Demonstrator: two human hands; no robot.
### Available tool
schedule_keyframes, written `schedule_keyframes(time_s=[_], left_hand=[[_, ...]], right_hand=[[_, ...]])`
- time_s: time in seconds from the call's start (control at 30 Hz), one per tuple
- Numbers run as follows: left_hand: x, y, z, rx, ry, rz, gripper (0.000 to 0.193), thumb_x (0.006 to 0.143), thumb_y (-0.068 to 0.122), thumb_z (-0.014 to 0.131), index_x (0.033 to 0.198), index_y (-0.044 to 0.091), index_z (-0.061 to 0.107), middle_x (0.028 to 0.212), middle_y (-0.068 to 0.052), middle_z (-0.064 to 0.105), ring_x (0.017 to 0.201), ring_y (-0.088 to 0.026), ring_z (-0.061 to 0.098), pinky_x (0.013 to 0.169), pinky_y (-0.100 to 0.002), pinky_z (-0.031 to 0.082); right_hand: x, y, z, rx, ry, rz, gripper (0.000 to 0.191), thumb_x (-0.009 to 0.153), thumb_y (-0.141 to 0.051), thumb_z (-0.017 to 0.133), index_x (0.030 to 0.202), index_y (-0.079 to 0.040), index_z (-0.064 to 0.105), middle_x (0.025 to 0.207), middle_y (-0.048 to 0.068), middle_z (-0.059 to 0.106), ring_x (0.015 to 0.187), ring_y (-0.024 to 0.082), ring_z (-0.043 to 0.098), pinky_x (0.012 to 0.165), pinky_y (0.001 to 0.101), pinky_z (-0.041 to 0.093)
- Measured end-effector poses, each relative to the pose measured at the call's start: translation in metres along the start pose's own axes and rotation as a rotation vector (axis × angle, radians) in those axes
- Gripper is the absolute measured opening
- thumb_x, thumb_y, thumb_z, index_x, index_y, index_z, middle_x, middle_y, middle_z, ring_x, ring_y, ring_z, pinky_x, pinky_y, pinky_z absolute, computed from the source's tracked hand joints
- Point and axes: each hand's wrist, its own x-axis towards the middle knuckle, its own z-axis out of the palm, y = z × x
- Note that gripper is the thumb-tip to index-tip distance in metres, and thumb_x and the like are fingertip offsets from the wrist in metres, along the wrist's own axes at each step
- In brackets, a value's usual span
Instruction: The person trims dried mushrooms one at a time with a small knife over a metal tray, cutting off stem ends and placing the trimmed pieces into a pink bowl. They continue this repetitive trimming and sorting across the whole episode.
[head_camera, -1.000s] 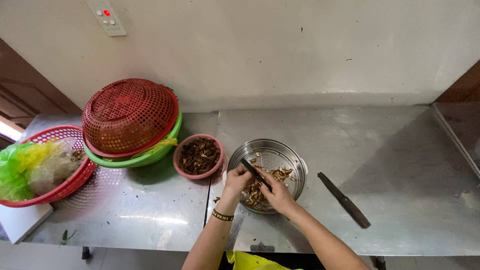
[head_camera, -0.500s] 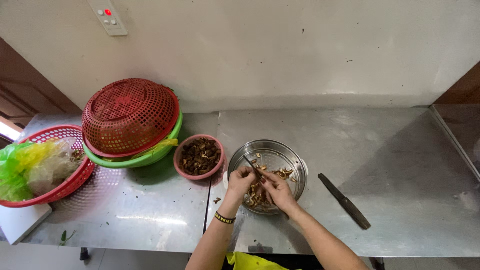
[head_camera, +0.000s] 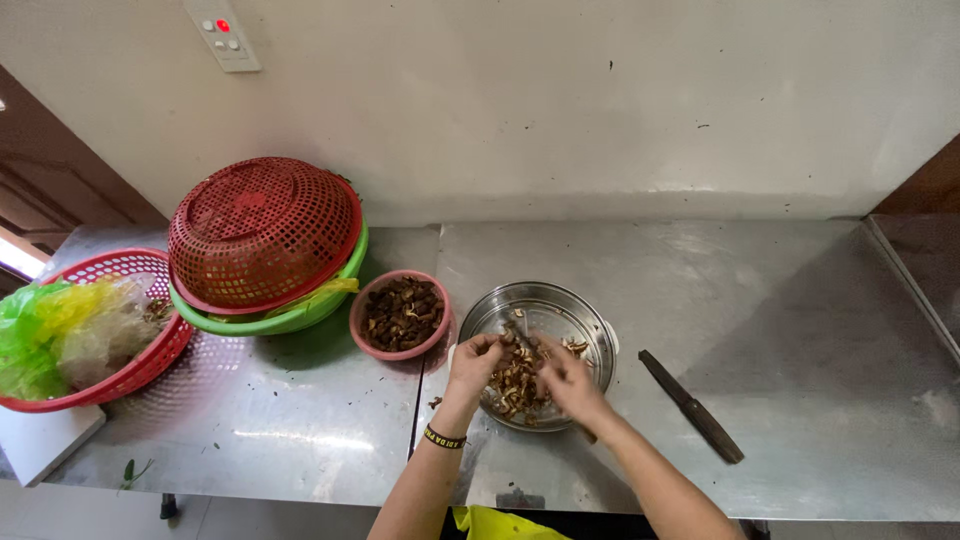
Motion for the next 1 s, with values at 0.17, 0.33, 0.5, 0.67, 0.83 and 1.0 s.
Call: schedule_keyframes(time_s=[0.17, 0.33, 0.5, 0.67, 0.83, 1.0], left_hand=[[0.002, -0.002, 0.005, -0.040, -0.078, 0.061, 0.012, 0.092, 0.006, 0.068, 0.099, 0.000, 0.075, 0.087, -0.003, 0.074, 0.075, -0.010, 0.066, 0.067, -0.025, 0.052], [0.002, -0.008, 0.013, 0.025, -0.018, 0.093, 0.011, 0.091, 0.007, 0.070, 0.094, -0.002, 0.075, 0.083, -0.004, 0.074, 0.073, -0.009, 0.066, 0.066, -0.023, 0.052], [0.000, -0.007, 0.014, 0.195, 0.086, 0.246, 0.012, 0.088, 0.009, 0.071, 0.093, -0.001, 0.073, 0.081, -0.003, 0.072, 0.072, -0.008, 0.063, 0.066, -0.024, 0.051], [-0.006, 0.004, 0.010, 0.693, 0.178, 0.332, 0.013, 0.085, 0.012, 0.074, 0.094, 0.003, 0.071, 0.086, -0.012, 0.075, 0.077, -0.023, 0.071, 0.071, -0.037, 0.056], [0.008, 0.014, 0.003, 1.103, 0.256, 0.658, 0.011, 0.082, 0.012, 0.073, 0.093, 0.007, 0.074, 0.104, -0.022, 0.070, 0.091, -0.041, 0.067, 0.073, -0.050, 0.055], [0.049, 0.042, -0.053, 1.348, 0.407, 0.442, 0.015, 0.095, 0.010, 0.060, 0.104, 0.013, 0.072, 0.103, -0.013, 0.067, 0.095, -0.031, 0.066, 0.079, -0.044, 0.057]], right_hand=[[-0.003, 0.006, 0.012, -0.048, -0.055, -0.329, 0.061, 0.099, -0.009, 0.058, 0.157, -0.022, 0.045, 0.090, 0.000, 0.062, 0.075, 0.007, 0.054, 0.068, 0.0222, 0.050], [0.014, 0.010, 0.012, 0.048, -0.011, -0.427, 0.046, 0.100, -0.008, 0.057, 0.146, -0.011, 0.054, 0.099, -0.001, 0.072, 0.074, 0.004, 0.058, 0.066, 0.0216, 0.051], [0.026, 0.011, -0.007, 0.300, -0.016, -0.107, 0.043, 0.105, -0.018, 0.048, 0.147, -0.016, 0.055, 0.072, 0.007, 0.070, 0.044, 0.009, 0.048, 0.041, 0.0257, 0.041], [0.028, 0.015, -0.011, 0.275, 0.040, -0.078, 0.047, 0.105, -0.022, 0.047, 0.152, -0.019, 0.049, 0.071, 0.006, 0.070, 0.043, 0.007, 0.045, 0.042, 0.0244, 0.042], [0.034, 0.021, -0.006, 0.039, -0.009, -0.081, 0.053, 0.104, -0.023, 0.042, 0.157, -0.028, 0.040, 0.069, 0.001, 0.068, 0.045, 0.003, 0.045, 0.043, 0.0222, 0.043], [0.044, 0.026, -0.008, 0.158, -0.023, -0.034, 0.049, 0.106, -0.021, 0.044, 0.154, -0.027, 0.047, 0.063, 0.004, 0.062, 0.042, 0.007, 0.043, 0.040, 0.0243, 0.038]])
